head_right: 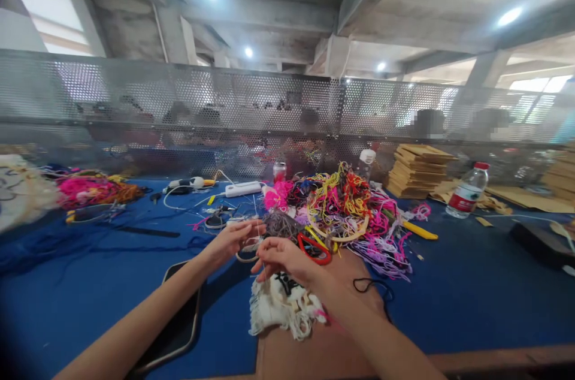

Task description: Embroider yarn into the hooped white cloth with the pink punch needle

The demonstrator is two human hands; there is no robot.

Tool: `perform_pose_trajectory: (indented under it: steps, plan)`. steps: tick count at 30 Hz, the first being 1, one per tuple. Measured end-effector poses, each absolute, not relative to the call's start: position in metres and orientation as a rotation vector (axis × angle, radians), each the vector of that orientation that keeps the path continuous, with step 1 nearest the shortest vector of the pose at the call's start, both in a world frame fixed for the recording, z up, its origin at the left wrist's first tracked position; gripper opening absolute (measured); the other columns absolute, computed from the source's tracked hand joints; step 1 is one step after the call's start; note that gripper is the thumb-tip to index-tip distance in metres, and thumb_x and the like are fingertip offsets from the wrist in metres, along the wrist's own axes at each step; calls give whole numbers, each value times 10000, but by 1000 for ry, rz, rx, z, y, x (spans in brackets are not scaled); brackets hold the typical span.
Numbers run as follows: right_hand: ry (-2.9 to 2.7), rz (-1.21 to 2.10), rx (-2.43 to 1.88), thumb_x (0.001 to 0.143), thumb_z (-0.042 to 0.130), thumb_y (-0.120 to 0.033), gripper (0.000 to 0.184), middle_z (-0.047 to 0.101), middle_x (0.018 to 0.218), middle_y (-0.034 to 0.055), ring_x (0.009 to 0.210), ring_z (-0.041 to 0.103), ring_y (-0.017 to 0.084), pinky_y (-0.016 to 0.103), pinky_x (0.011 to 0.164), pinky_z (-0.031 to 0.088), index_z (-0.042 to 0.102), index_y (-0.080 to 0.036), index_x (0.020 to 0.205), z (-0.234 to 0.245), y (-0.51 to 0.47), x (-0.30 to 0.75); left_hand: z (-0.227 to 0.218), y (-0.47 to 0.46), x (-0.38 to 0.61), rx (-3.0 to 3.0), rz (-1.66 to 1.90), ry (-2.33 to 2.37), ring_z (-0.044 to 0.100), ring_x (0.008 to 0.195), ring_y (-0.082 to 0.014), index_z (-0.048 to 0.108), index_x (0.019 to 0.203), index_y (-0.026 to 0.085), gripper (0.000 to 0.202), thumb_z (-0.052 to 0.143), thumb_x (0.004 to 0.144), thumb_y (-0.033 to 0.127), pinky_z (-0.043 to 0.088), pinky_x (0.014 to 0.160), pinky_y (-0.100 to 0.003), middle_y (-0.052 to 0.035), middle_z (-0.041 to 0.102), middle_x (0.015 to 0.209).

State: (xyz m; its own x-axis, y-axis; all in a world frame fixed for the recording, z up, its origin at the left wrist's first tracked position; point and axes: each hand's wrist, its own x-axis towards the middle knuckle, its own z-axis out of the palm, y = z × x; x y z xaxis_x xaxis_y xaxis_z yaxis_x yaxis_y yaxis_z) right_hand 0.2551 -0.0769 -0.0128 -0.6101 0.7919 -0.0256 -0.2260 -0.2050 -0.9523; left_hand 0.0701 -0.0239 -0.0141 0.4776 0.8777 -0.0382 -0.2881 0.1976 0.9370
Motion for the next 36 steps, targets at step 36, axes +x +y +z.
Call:
perform_pose_trajectory:
  steps: [36]
  plan:
    - [-1157,2010,-773,796,384,-590,396,536,661,-7,476,489,92,212,423,373,524,-229,880,-32,-85,235,7,-53,86,861,943,496,626,586,-128,559,752,113,87,515,806,165,479,570,-214,-82,656,711]
